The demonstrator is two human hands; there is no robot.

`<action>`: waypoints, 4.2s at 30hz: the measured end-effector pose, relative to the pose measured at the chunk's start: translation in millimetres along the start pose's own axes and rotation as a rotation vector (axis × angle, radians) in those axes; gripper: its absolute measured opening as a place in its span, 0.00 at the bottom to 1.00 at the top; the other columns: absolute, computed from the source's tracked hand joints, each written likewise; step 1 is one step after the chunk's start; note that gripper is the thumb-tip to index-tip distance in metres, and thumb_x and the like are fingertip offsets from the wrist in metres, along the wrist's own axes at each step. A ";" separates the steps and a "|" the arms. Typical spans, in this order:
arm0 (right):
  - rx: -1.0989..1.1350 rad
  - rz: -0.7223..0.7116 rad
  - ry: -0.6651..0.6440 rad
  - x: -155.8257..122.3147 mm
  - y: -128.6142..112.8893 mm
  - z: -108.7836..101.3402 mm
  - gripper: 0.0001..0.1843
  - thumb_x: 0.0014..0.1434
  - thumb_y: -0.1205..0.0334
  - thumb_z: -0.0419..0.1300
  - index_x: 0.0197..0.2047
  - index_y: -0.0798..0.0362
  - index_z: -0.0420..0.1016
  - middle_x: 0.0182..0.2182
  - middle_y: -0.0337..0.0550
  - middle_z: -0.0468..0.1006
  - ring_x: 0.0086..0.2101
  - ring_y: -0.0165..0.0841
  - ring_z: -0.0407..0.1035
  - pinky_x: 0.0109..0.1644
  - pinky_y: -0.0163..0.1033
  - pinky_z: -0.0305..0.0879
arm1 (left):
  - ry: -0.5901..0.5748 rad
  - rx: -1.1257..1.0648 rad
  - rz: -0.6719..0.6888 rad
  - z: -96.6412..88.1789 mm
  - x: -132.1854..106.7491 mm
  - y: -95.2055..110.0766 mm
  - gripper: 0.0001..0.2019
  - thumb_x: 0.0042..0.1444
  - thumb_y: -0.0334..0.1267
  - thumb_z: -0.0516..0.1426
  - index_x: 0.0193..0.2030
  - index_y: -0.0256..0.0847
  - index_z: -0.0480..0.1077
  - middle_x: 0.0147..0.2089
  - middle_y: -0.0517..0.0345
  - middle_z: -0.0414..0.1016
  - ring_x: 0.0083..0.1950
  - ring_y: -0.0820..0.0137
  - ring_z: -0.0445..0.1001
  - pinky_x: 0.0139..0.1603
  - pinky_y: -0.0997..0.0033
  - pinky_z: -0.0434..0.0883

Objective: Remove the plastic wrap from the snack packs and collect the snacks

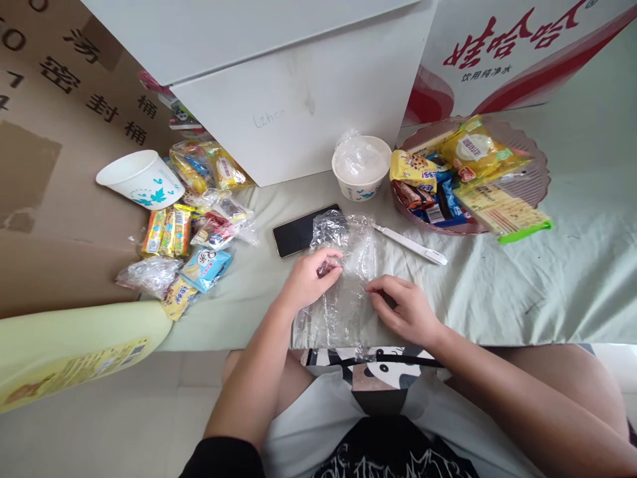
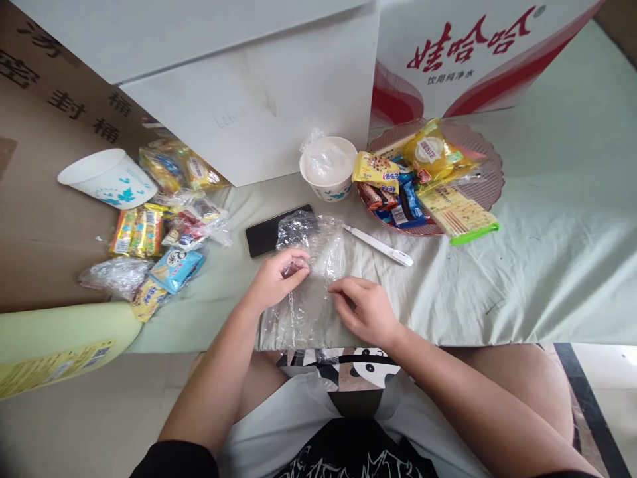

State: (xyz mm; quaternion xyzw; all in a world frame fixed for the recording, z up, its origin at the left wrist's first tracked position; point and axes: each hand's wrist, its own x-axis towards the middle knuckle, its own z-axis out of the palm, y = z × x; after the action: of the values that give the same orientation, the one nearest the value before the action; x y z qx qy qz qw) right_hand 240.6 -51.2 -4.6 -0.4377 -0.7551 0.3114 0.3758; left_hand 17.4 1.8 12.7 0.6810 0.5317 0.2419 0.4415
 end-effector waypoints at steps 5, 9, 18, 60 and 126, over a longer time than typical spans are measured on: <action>-0.002 0.010 -0.009 0.0 -0.2 -0.3 0.09 0.65 0.69 0.53 0.41 0.51 0.73 0.30 0.41 0.80 0.30 0.31 0.75 0.35 0.36 0.72 | 0.003 0.008 -0.007 0.3 0.2 0.2 0.10 0.58 0.39 0.59 0.46 0.42 0.73 0.33 0.62 0.78 0.29 0.74 0.70 0.35 0.73 0.69; -0.007 0.012 -0.018 0.4 -0.5 -0.8 0.09 0.64 0.69 0.53 0.41 0.51 0.73 0.30 0.41 0.80 0.30 0.31 0.76 0.35 0.36 0.73 | 0.005 0.012 -0.005 0.2 -0.3 0.1 0.09 0.59 0.39 0.59 0.46 0.42 0.73 0.33 0.62 0.78 0.29 0.74 0.71 0.35 0.73 0.69; -0.018 0.006 -0.019 1.1 -1.0 -0.2 0.09 0.65 0.68 0.52 0.40 0.51 0.73 0.30 0.41 0.80 0.30 0.31 0.76 0.35 0.36 0.72 | -0.002 0.029 0.001 0.1 -0.6 0.9 0.08 0.60 0.39 0.58 0.45 0.42 0.73 0.33 0.62 0.79 0.30 0.73 0.72 0.36 0.72 0.70; 0.097 0.124 0.140 -0.3 5.6 -0.6 0.15 0.63 0.68 0.57 0.53 0.48 0.70 0.37 0.43 0.77 0.33 0.33 0.74 0.38 0.40 0.75 | 0.141 -0.467 0.117 0.1 0.4 -20.0 0.24 0.58 0.47 0.64 0.57 0.45 0.63 0.35 0.59 0.81 0.35 0.67 0.83 0.38 0.66 0.81; 0.086 0.038 0.027 9.4 10.4 -10.5 0.16 0.64 0.67 0.56 0.55 0.48 0.70 0.34 0.41 0.82 0.30 0.32 0.75 0.35 0.37 0.74 | 0.134 0.032 0.261 -2.3 -3.8 -12.0 0.13 0.62 0.41 0.59 0.51 0.43 0.78 0.40 0.55 0.70 0.36 0.72 0.70 0.37 0.71 0.72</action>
State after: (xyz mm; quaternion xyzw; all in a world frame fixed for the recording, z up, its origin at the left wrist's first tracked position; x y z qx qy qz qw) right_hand 250.7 -36.9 -4.7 -0.4395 -0.7276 0.3445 0.3985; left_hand 8.2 -0.4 4.0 0.7337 0.4705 0.3337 0.3591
